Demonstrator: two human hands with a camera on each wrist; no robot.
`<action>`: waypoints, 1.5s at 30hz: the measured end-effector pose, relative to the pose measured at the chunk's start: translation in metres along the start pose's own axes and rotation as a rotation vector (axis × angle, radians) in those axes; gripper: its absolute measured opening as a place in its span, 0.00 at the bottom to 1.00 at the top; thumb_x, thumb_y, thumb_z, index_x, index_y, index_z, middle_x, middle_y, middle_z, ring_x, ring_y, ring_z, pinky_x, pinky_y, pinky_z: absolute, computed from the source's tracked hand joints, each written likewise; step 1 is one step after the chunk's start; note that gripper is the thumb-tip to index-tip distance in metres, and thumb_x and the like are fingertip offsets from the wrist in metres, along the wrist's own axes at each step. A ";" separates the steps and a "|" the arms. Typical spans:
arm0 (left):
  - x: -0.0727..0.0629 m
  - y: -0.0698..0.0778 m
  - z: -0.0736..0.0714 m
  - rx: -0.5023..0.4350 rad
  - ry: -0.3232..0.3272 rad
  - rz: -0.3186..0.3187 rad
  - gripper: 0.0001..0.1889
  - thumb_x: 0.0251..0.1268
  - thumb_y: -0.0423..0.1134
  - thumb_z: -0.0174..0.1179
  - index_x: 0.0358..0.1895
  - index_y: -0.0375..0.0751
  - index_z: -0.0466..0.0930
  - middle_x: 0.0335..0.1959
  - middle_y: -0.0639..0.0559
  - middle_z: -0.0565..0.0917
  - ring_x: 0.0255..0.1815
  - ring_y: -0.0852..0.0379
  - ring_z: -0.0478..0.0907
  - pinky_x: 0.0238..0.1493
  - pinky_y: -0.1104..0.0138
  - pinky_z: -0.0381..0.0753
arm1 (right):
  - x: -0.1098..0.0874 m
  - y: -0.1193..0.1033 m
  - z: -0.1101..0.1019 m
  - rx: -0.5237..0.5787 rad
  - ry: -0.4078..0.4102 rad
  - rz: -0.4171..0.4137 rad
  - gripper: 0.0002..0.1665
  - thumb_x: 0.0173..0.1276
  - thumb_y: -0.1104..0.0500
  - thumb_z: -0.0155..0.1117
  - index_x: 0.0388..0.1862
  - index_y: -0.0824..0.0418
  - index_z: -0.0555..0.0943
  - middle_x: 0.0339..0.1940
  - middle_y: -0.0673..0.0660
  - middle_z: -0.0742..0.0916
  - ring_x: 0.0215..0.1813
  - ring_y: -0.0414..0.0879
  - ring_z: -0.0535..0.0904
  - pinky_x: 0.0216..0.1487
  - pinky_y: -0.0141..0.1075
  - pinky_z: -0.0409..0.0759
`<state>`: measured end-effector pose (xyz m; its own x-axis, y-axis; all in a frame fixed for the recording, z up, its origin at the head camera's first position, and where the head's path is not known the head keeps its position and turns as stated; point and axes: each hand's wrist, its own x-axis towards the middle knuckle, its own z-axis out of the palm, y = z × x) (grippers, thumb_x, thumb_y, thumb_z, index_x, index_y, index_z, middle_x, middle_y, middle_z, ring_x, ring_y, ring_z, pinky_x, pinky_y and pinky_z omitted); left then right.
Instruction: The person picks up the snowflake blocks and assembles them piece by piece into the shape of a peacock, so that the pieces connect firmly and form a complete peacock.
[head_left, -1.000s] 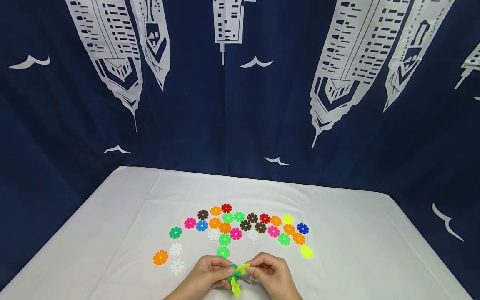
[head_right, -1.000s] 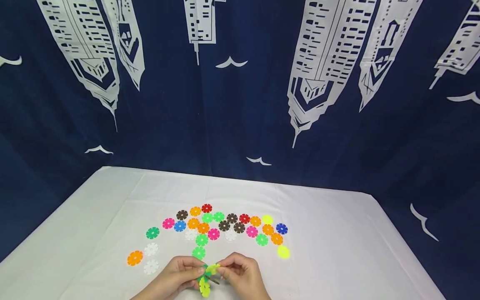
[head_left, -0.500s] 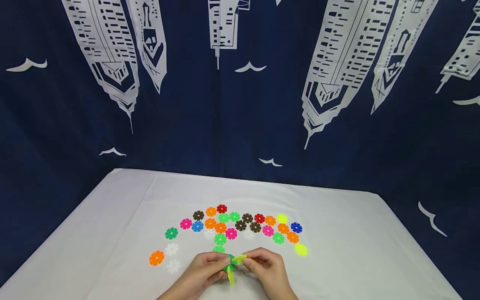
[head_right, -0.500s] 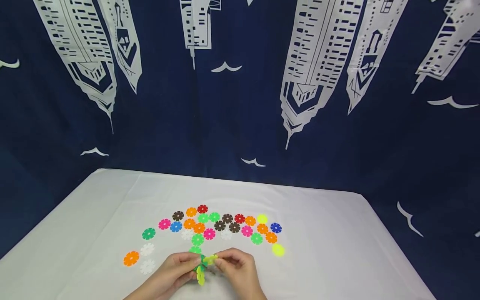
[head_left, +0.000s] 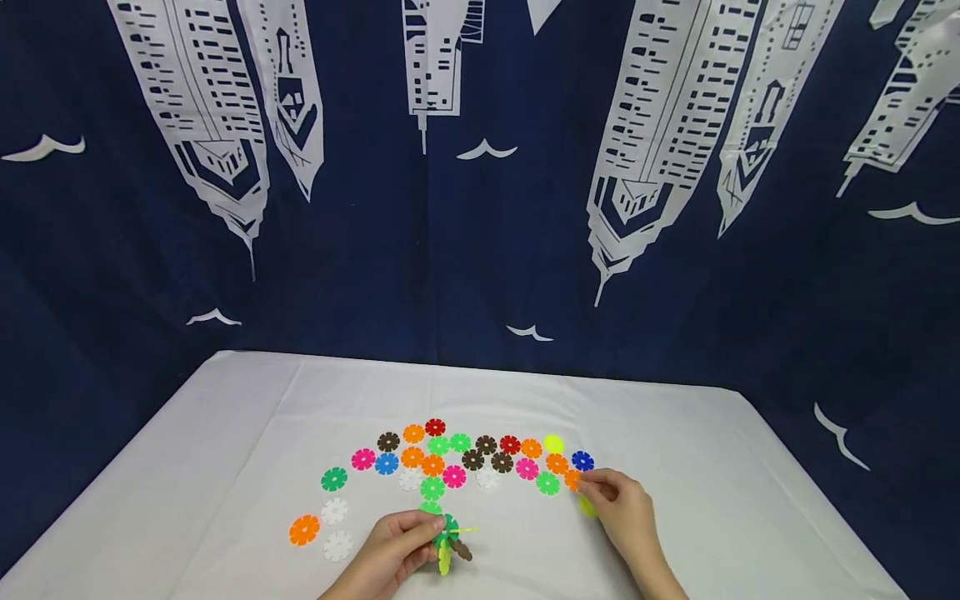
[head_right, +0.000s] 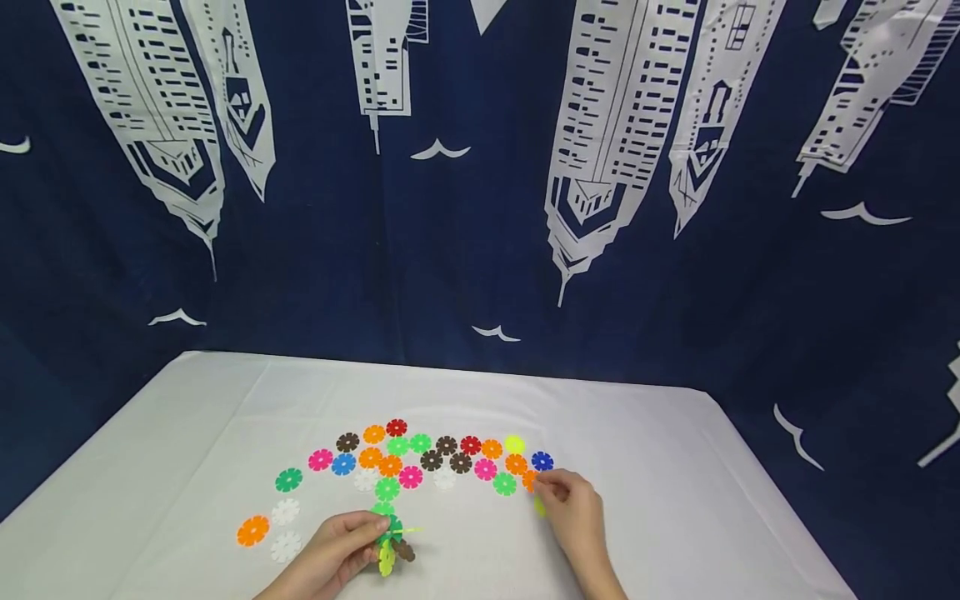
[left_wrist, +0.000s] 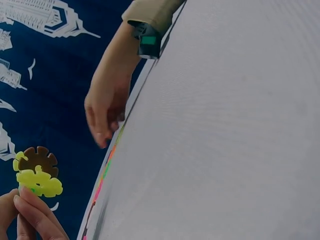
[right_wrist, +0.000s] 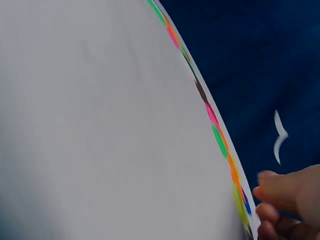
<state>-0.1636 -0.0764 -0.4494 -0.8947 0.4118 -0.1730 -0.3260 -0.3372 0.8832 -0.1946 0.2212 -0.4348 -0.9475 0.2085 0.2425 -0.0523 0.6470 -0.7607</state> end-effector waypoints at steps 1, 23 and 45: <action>0.000 0.000 0.000 -0.001 0.001 0.001 0.08 0.67 0.36 0.56 0.38 0.35 0.82 0.26 0.53 0.78 0.25 0.63 0.73 0.34 0.77 0.77 | 0.002 0.006 -0.006 -0.082 -0.014 0.018 0.07 0.55 0.64 0.72 0.33 0.66 0.83 0.25 0.53 0.81 0.27 0.45 0.73 0.27 0.32 0.73; 0.000 -0.003 0.003 0.048 -0.139 0.026 0.11 0.68 0.34 0.55 0.44 0.29 0.80 0.27 0.52 0.79 0.26 0.62 0.70 0.33 0.75 0.75 | -0.018 -0.030 0.021 0.718 -0.484 -0.145 0.15 0.62 0.72 0.60 0.44 0.83 0.72 0.31 0.63 0.84 0.31 0.45 0.83 0.36 0.38 0.82; -0.003 -0.003 0.004 -0.002 -0.206 -0.004 0.08 0.67 0.33 0.54 0.38 0.37 0.83 0.27 0.55 0.81 0.24 0.67 0.69 0.28 0.79 0.72 | -0.047 -0.049 0.052 0.805 -0.639 -0.272 0.09 0.66 0.66 0.60 0.37 0.74 0.75 0.30 0.56 0.84 0.31 0.39 0.80 0.35 0.35 0.82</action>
<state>-0.1589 -0.0731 -0.4495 -0.8118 0.5779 -0.0835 -0.3303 -0.3366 0.8818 -0.1640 0.1418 -0.4405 -0.8501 -0.4456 0.2808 -0.2590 -0.1107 -0.9595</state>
